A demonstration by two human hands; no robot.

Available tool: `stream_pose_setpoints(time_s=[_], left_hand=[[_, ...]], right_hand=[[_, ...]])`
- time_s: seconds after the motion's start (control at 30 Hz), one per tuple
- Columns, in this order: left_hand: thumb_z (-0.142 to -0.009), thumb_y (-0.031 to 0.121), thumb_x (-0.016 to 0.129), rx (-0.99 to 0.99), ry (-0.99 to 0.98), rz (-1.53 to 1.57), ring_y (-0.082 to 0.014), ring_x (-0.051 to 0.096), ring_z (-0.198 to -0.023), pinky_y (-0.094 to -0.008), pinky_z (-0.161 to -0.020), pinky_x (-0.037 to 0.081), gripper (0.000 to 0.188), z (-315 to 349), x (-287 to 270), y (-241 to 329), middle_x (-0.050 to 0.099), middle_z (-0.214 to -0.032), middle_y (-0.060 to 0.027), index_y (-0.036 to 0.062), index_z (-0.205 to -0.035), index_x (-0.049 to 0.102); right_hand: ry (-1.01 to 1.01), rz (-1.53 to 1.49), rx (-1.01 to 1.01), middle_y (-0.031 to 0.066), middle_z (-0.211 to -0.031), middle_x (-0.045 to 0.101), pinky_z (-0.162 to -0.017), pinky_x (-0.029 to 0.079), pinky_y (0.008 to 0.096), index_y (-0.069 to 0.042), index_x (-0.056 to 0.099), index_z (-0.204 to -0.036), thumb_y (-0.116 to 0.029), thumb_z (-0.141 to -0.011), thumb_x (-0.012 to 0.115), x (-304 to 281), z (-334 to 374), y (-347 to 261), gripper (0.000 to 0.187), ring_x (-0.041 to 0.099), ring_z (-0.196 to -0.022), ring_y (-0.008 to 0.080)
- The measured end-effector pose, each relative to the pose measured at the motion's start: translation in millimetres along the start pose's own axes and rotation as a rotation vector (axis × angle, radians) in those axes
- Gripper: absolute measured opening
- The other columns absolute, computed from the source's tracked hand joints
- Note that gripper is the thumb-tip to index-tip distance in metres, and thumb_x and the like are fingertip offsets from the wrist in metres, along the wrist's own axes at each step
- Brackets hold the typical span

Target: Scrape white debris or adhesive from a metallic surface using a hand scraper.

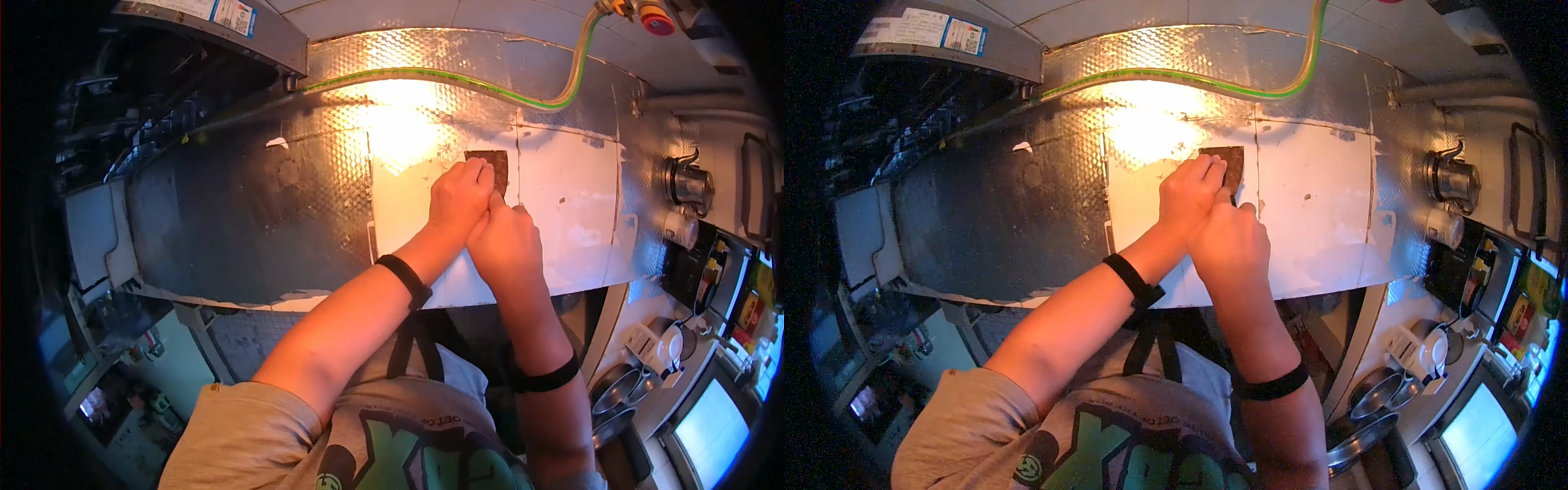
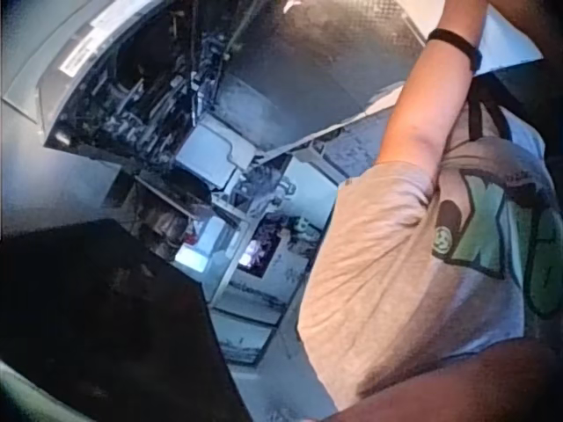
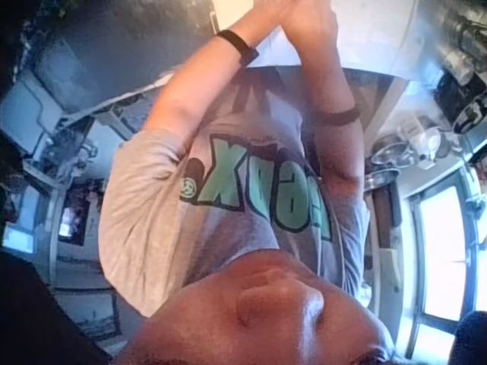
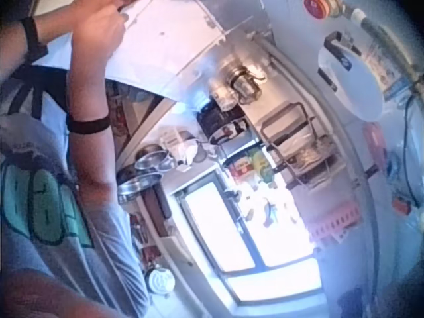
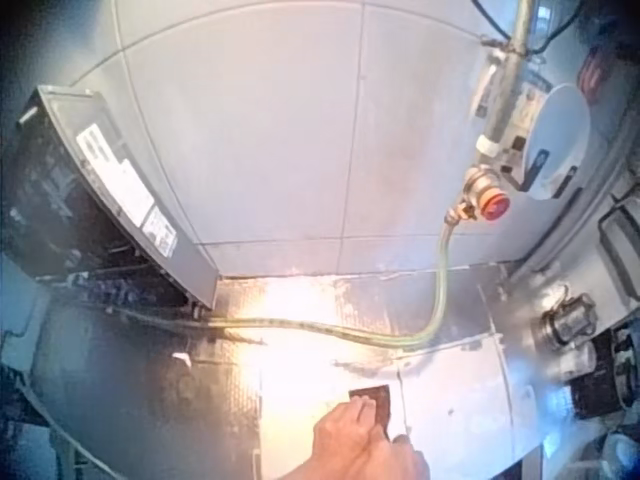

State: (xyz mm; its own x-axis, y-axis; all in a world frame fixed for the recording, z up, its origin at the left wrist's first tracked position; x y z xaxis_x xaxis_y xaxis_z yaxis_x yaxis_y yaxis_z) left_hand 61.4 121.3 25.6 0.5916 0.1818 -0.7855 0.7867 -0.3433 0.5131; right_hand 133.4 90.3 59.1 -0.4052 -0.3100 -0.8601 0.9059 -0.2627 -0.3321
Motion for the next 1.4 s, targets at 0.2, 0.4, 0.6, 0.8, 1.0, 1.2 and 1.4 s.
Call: stream_pose_setpoints(time_s=[0.2,0.4,0.6,0.8,1.0,1.2,1.4], left_hand=[[-0.072,0.008,0.066,0.026,0.027,-0.003,-0.021,0.065,-0.078,-0.0324,-0.062,0.056,0.019,5.1,3.4,-1.7,0.064,-0.091,-0.0047,0.0045,-0.091,0.067],[-0.071,0.008,0.066,-0.004,0.004,0.014,-0.0213,0.065,-0.077,-0.0328,-0.062,0.056,0.02,-1.1,-0.6,2.9,0.063,-0.091,-0.005,0.0042,-0.091,0.067],[-0.071,0.008,0.065,0.004,0.006,0.013,-0.0222,0.065,-0.079,-0.0332,-0.063,0.056,0.022,3.2,2.6,2.8,0.063,-0.091,-0.0061,0.0032,-0.093,0.067],[-0.07,0.007,0.066,0.044,0.008,0.006,-0.0225,0.065,-0.081,-0.0332,-0.065,0.057,0.025,-1.0,4.7,0.5,0.065,-0.096,-0.0065,0.0024,-0.095,0.067],[-0.07,0.007,0.066,0.026,0.006,0.009,-0.023,0.065,-0.082,-0.0334,-0.065,0.056,0.028,5.4,8.4,1.5,0.064,-0.097,-0.0069,0.0022,-0.097,0.067],[-0.071,0.009,0.066,-0.048,-0.103,-0.01,-0.0225,0.065,-0.081,-0.0336,-0.065,0.056,0.027,5.0,10.3,-0.2,0.065,-0.098,-0.0064,0.0039,-0.097,0.067],[-0.071,0.011,0.065,-0.006,-0.002,0.025,-0.0226,0.065,-0.08,-0.0337,-0.065,0.056,0.023,-3.1,-0.1,-2.0,0.064,-0.096,-0.0066,0.0042,-0.093,0.065]], right_hand=[[-0.002,-0.031,-0.012,0.0335,-0.082,0.064,-0.075,0.053,0.0574,0.001,0.065,-0.105,-0.018,-0.092,0.053,-3.3,2.2,-2.3,0.026,0.064,-0.08,0.0516],[-0.028,0.011,-0.022,0.0335,-0.082,0.064,-0.074,0.053,0.0572,0.001,0.065,-0.105,-0.016,-0.091,0.052,-6.0,1.6,-3.4,0.026,0.064,-0.081,0.0519],[0.015,0.005,-0.009,0.0334,-0.082,0.064,-0.075,0.053,0.0571,0.001,0.066,-0.106,-0.017,-0.091,0.052,-8.8,-3.8,-1.7,0.028,0.064,-0.081,0.0516],[0.005,0.007,0.004,0.0334,-0.083,0.065,-0.076,0.052,0.0579,0.0,0.066,-0.104,-0.018,-0.091,0.051,2.3,-7.0,3.4,0.026,0.064,-0.083,0.0516],[-0.058,-0.026,0.022,0.0327,-0.082,0.065,-0.079,0.052,0.0575,0.001,0.066,-0.101,-0.019,-0.092,0.05,-2.6,-2.8,3.1,0.026,0.064,-0.085,0.0521],[0.003,-0.035,-0.033,0.0331,-0.081,0.064,-0.076,0.052,0.0587,0.0,0.066,-0.098,-0.018,-0.092,0.052,-7.9,-0.2,-1.5,0.024,0.063,-0.082,0.0529],[0.011,-0.004,-0.015,0.033,-0.082,0.065,-0.075,0.052,0.0586,0.001,0.066,-0.096,-0.021,-0.093,0.052,-4.6,-9.2,-1.6,0.026,0.063,-0.081,0.0537]])
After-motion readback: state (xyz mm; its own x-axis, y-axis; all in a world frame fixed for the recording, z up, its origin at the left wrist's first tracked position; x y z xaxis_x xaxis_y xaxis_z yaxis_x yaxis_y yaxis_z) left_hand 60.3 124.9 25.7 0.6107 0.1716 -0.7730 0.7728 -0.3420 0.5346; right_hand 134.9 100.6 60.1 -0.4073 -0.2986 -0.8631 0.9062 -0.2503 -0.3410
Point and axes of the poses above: each hand's wrist, its own z-axis away from the middle knuckle, its own x-axis out of the palm, y = z × x, the point moved 9 cm from there along -z, towards the middle knuckle
